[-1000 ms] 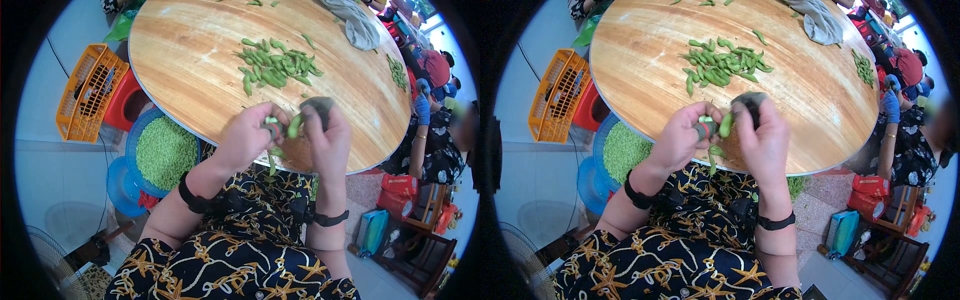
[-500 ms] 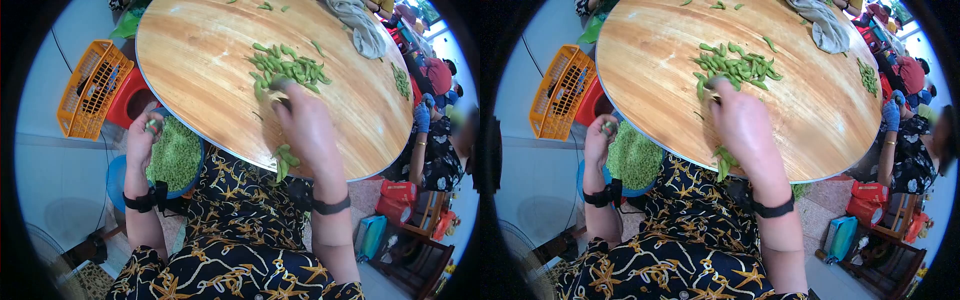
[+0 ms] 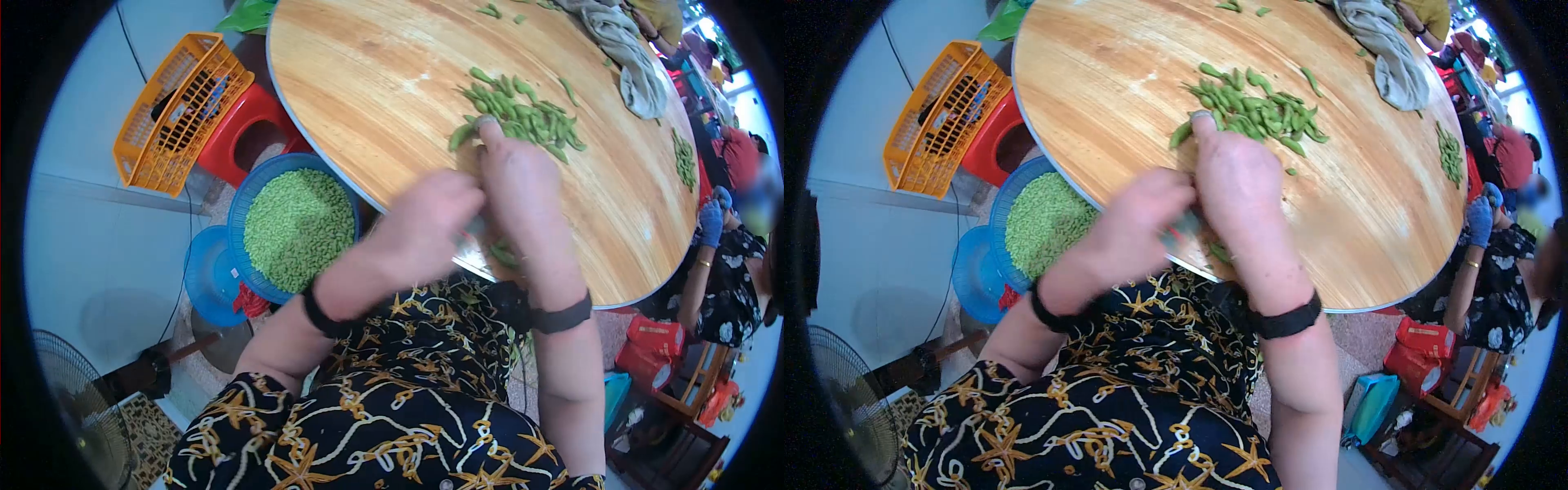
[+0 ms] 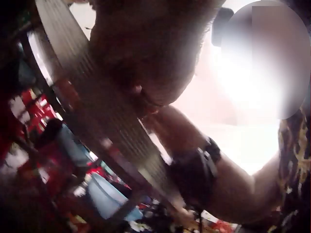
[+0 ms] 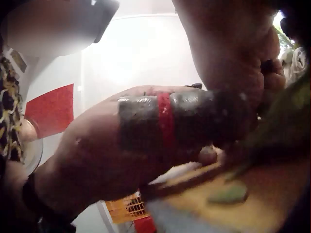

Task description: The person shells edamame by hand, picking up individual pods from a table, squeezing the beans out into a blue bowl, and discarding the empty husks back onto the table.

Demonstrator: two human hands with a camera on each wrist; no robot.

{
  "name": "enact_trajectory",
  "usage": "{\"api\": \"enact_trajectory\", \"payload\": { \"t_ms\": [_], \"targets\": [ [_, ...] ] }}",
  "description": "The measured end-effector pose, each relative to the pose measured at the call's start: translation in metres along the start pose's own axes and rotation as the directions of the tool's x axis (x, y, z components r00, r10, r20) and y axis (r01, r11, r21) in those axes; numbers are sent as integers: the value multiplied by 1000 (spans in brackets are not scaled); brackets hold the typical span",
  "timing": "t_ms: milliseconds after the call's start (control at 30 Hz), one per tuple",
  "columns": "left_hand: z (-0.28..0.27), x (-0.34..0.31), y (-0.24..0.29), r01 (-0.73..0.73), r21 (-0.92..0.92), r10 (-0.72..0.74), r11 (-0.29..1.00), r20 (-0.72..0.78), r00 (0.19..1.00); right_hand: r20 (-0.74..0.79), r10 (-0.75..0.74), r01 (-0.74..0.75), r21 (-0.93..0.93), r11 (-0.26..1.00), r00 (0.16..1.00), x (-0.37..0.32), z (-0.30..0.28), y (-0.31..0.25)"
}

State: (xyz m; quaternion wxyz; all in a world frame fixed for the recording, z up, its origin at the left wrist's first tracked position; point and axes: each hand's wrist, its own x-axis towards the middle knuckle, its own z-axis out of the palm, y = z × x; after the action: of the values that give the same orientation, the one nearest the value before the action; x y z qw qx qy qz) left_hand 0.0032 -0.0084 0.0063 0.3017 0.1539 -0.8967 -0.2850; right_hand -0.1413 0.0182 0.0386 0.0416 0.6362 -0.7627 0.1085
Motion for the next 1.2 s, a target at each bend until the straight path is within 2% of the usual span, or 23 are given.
{"api": "enact_trajectory", "payload": {
  "t_ms": [67, 100, 167, 200, 267, 333, 400, 433, 467, 500, 533, 567, 600, 667, 733, 800, 833, 867, 967, 1033, 1133, 1167, 1200],
  "targets": [
    [8, 8, 25, 138, 31, -139, 990, 34, 990, 117, 22, -9, -108, 994, 993, 5, -6, 9],
    [8, 6, 25, 138, 32, -139, 990, 33, 990, 119, 47, -42, -40, 998, 992, 9, -4, 15],
    [9, 3, 26, 59, -97, -38, 994, 207, 978, 101, 2, 1, -28, 1000, 995, 10, -2, 20],
    [12, -1, 31, 64, -95, -43, 993, 209, 977, 83, -46, 47, -18, 999, 996, 9, -2, 21],
    [21, -9, 40, -110, -302, 168, 947, 171, 971, 85, 2, -2, 0, 1000, 996, 3, -6, 21],
    [19, -9, 40, -83, -322, 151, 943, 194, 969, 96, 58, -60, 15, 998, 994, -9, -7, 26],
    [16, -6, 36, 121, -478, 4, 870, 251, 968, 5, 137, -137, 60, 989, 991, -23, -8, 39],
    [11, -2, 37, 108, -361, -56, 926, 152, 987, -2, 150, -150, 48, 987, 989, -31, -9, 46],
    [11, 1, 27, 68, -148, -64, 987, 32, 997, -41, 181, -174, 136, 975, 983, -40, -10, 54],
    [4, 9, 24, 110, 39, -104, 993, -119, 987, -77, 211, -189, 225, 956, 974, -49, -11, 61],
    [1, 16, 18, 188, 113, -167, 976, -175, 970, -82, 222, -200, 216, 956, 972, -57, -12, 68],
    [0, 21, 14, 268, 183, -223, 946, -234, 946, -106, 294, -244, 336, 910, 950, -64, -13, 75],
    [2, 24, 12, 258, 178, -215, 950, -230, 949, -121, 364, -275, 454, 848, 923, -69, -14, 80],
    [7, 27, 9, 212, 285, -175, 935, -152, 973, -132, 383, -278, 483, 830, 914, -74, -17, 82],
    [17, 29, 19, 189, 230, -178, 955, -68, 982, -143, 401, -276, 520, 808, 905, -72, -20, 74],
    [25, 29, 26, 96, 160, -110, 982, 83, 990, -88, 312, -248, 423, 871, 946, -66, -22, 57],
    [28, 29, 29, 81, 138, -96, 987, 104, 990, -86, 218, -182, 312, 932, 972, -65, -13, 57],
    [28, 29, 30, 72, 139, -88, 988, 115, 990, -45, 202, -185, 239, 953, 978, -62, -13, 52],
    [24, 30, 29, -7, 108, -9, 994, 153, 988, -7, 229, -222, 225, 949, 973, -61, -12, 55],
    [21, 31, 30, 128, -153, -110, 980, 118, 987, -65, 222, -205, 199, 958, 973, -62, -8, 59],
    [21, 33, 35, 232, -250, -237, 940, 10, 972, -117, 252, -223, 219, 950, 961, -59, -5, 65],
    [21, 34, 35, 226, -248, -230, 942, 16, 973, -121, 260, -229, 221, 948, 958, -61, -3, 68],
    [22, 34, 33, 298, -314, -308, 901, 19, 951, -184, 216, -154, 300, 942, 959, -63, -1, 72]
  ]
}}
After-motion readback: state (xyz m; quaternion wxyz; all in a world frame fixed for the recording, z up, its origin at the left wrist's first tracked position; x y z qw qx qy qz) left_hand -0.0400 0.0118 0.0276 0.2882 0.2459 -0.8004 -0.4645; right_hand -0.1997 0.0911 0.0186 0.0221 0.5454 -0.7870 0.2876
